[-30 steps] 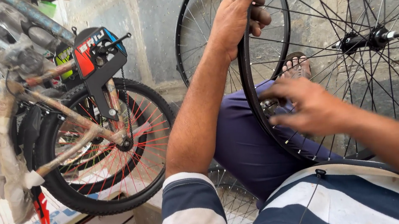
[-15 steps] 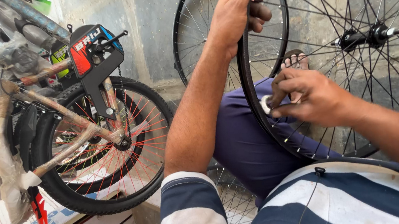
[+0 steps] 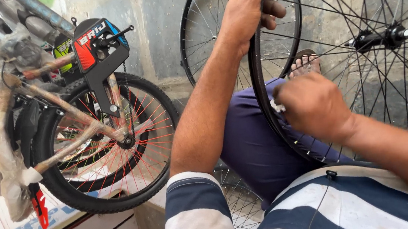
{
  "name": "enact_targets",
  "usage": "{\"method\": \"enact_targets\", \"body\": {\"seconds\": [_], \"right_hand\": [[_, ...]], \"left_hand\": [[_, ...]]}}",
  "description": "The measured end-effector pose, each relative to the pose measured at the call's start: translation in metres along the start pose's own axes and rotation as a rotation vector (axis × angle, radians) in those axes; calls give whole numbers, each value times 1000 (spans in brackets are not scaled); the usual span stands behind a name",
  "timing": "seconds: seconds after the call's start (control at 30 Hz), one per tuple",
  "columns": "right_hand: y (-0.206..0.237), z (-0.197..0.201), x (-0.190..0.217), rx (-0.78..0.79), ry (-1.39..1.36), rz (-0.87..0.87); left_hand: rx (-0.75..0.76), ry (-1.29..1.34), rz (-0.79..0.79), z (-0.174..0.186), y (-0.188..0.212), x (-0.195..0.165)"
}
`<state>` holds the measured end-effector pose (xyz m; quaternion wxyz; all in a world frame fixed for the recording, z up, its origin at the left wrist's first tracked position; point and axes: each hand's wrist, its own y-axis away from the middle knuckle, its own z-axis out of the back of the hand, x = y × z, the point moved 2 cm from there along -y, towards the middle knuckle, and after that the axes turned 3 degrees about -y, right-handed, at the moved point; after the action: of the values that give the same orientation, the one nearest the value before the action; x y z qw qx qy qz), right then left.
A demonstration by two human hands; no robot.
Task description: The person sits on the floor and uses a small metal tool to adjust the spokes of a bicycle wheel held between their legs. They repeatedly rotate the wheel and tighten or loosen individual spokes.
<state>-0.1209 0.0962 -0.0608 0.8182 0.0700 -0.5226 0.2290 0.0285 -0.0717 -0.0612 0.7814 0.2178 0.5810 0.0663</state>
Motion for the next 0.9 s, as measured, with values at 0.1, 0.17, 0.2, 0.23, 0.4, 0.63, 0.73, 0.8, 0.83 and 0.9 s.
{"method": "enact_targets", "body": {"seconds": [0.1,0.17,0.2,0.23,0.4,0.63,0.73,0.8,0.83,0.9], "right_hand": [[-1,3,3,-14,24,246],[-7,7,-7,285,-138,94],[-8,9,-13,406,-178,-71],[-8,7,-17,519,-216,-237],[-7,-4,-6,87,46,-42],[-17,6,-21,572,-325,-331],[-15,9,-22,409,-330,-294],[-4,0,-12,131,-167,-90],[2,-5,-7,-24,-74,21],[14,-17,-1,-186,0,144]], "left_hand": [[3,3,-45,1,0,1],[8,15,-41,1,-1,2],[11,25,-36,1,-1,2],[12,22,-22,0,-1,3],[2,25,-13,-2,-3,2],[-8,-22,-31,-3,1,-1],[2,-16,-41,0,-3,2],[23,-16,-18,2,-8,6],[19,-58,-59,4,-13,6],[19,-147,-128,6,-20,8]]}}
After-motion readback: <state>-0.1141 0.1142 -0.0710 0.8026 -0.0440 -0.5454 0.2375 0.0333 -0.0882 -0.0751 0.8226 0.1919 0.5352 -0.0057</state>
